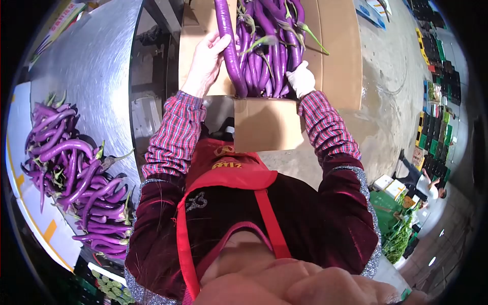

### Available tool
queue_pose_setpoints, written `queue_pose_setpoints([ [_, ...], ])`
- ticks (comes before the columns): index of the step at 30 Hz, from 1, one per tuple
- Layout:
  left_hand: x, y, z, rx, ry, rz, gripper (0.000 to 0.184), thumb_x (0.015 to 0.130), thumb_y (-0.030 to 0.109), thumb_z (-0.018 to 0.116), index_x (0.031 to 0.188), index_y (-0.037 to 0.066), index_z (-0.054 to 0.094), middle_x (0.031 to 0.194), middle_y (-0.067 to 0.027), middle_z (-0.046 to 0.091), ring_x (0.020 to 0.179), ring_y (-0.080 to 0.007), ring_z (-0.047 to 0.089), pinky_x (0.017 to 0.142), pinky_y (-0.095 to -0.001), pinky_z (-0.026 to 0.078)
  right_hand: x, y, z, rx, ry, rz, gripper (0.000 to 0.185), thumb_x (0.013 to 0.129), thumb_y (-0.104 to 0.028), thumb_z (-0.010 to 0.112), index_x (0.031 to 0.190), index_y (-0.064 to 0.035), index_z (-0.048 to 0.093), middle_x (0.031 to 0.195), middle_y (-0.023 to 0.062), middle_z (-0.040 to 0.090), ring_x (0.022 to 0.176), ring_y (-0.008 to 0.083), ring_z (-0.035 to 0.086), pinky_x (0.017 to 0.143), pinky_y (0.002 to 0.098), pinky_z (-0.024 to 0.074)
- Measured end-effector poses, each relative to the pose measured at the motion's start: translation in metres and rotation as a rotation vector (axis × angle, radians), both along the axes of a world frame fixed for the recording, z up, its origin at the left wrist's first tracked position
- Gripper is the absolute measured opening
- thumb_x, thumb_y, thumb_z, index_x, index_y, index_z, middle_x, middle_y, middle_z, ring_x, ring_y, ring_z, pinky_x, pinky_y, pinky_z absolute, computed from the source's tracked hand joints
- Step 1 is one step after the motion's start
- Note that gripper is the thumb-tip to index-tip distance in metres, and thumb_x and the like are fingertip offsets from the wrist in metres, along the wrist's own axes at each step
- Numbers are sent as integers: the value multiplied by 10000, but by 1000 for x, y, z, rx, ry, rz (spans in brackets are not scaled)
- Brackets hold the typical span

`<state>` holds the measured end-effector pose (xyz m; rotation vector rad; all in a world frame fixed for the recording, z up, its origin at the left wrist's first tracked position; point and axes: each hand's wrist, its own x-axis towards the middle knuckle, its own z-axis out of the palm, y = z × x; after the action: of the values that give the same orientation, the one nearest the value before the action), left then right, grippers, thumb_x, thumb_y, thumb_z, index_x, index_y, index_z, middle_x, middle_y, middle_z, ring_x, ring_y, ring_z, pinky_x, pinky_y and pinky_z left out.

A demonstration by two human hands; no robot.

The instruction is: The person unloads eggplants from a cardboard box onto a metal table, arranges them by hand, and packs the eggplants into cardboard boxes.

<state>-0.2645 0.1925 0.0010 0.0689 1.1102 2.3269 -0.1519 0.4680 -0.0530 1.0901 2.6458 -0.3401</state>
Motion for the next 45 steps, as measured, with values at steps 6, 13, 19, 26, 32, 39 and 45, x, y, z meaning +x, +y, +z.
queue_pose_setpoints([
  [6, 2, -3, -6, 52, 3, 5, 269, 975, 141, 570, 1186, -23, 541, 1030, -121, 657, 868, -175, 661, 794, -312, 569, 4, -2, 11, 79, 6, 79, 717, 763, -364, 782, 1198, 42, 382, 954, 263, 670, 926, 425, 664, 809, 466, 539],
  [13, -1, -4, -7, 88, -48, -15, 276, 978, 148, 564, 1193, -22, 536, 1047, -136, 651, 881, -197, 671, 763, -335, 592, 4, 0, -11, 20, -54, 18, 675, 789, -328, 755, 1213, 61, 403, 1009, 295, 656, 919, 435, 662, 794, 481, 541],
  [19, 2, -8, -4, 164, -72, -5, 286, 981, 151, 555, 1209, -18, 522, 1053, -143, 649, 880, -207, 671, 753, -346, 595, 3, 16, -34, -129, 130, -112, 543, 832, -308, 656, 1172, 60, 444, 974, 305, 654, 919, 454, 651, 835, 503, 514],
  [26, 4, -4, 7, 129, -22, 13, 292, 983, 159, 553, 1217, -11, 513, 1066, -140, 643, 882, -212, 672, 753, -349, 597, 2, 6, -22, 74, 115, -12, 387, 914, -252, 503, 1142, 60, 478, 901, 283, 667, 860, 442, 659, 779, 518, 520],
  [32, 12, 5, 30, 92, -24, 60, 282, 981, 168, 561, 1195, -13, 534, 1055, -126, 641, 890, -209, 675, 772, -347, 597, -9, 7, -50, -27, 309, 38, 289, 970, -183, 396, 1050, 49, 548, 863, 258, 671, 775, 421, 665, 697, 498, 536],
  [39, 9, 42, 37, 25, -24, -100, 323, 963, 156, 591, 1234, -9, 530, 1029, -79, 636, 890, -174, 661, 807, -340, 576, -8, 19, -43, -16, 392, 293, 334, 1002, -241, 397, 1021, 16, 609, 853, 229, 674, 759, 411, 659, 687, 481, 530],
  [45, 6, 85, 42, -59, 80, -41, 407, 903, 110, 666, 1272, 6, 528, 959, -30, 644, 833, -114, 612, 738, -257, 493, 6, -24, 80, -1203, 640, -50, 283, 964, -273, 544, 1053, -22, 640, 812, 58, 667, 690, 130, 615, 588, 237, 454],
])
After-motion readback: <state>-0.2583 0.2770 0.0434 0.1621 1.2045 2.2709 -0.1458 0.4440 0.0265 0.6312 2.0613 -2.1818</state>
